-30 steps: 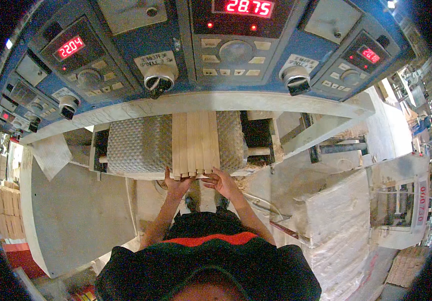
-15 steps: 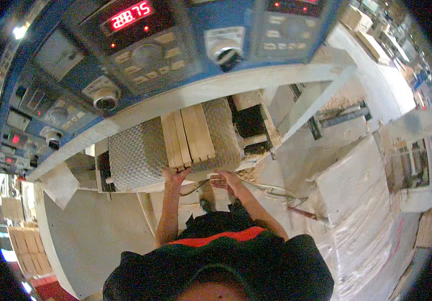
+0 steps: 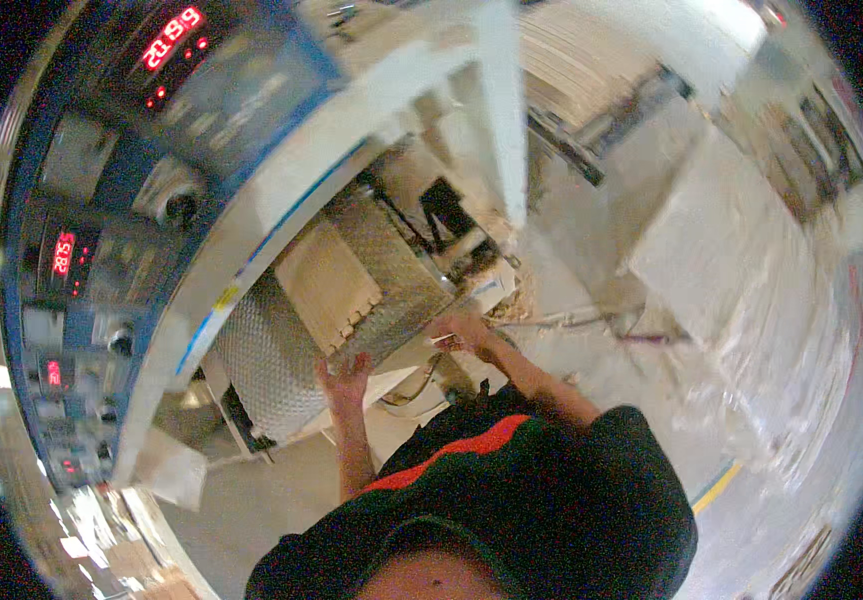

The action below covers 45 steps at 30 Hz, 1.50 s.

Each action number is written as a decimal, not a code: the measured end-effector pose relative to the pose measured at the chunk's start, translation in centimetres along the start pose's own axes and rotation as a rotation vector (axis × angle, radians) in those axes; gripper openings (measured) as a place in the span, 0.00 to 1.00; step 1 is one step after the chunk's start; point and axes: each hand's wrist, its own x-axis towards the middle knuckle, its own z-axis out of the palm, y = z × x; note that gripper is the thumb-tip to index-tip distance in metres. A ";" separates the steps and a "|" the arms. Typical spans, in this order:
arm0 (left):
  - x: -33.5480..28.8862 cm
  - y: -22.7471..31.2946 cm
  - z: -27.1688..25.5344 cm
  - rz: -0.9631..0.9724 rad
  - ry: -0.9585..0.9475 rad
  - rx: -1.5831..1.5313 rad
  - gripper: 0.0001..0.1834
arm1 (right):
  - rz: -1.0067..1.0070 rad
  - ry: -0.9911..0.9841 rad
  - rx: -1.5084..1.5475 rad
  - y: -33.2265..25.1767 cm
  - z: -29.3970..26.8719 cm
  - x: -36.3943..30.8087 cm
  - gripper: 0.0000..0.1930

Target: The person repeatedly picks up thin wooden planks from a machine output and stacks them on a pallet. After stacking several planks, the person uses a pallet jack to move the pallet across the factory floor and hands a paper to another worker.

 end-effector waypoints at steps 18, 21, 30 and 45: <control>-1.4 -17.2 -2.0 -0.540 -0.735 1.402 0.11 | -0.383 1.402 0.526 25.7 3.0 -23.3 0.11; -4.8 -21.7 -2.6 -0.462 -0.849 1.567 0.12 | -0.379 1.667 0.775 32.0 7.7 -29.1 0.10; -3.5 -42.4 -19.2 -0.476 -1.660 2.293 0.15 | -0.209 2.146 1.394 54.6 12.2 -29.2 0.13; 19.8 -72.9 -61.3 0.288 -1.899 2.855 0.60 | 0.059 1.709 1.730 70.0 13.1 -33.1 0.12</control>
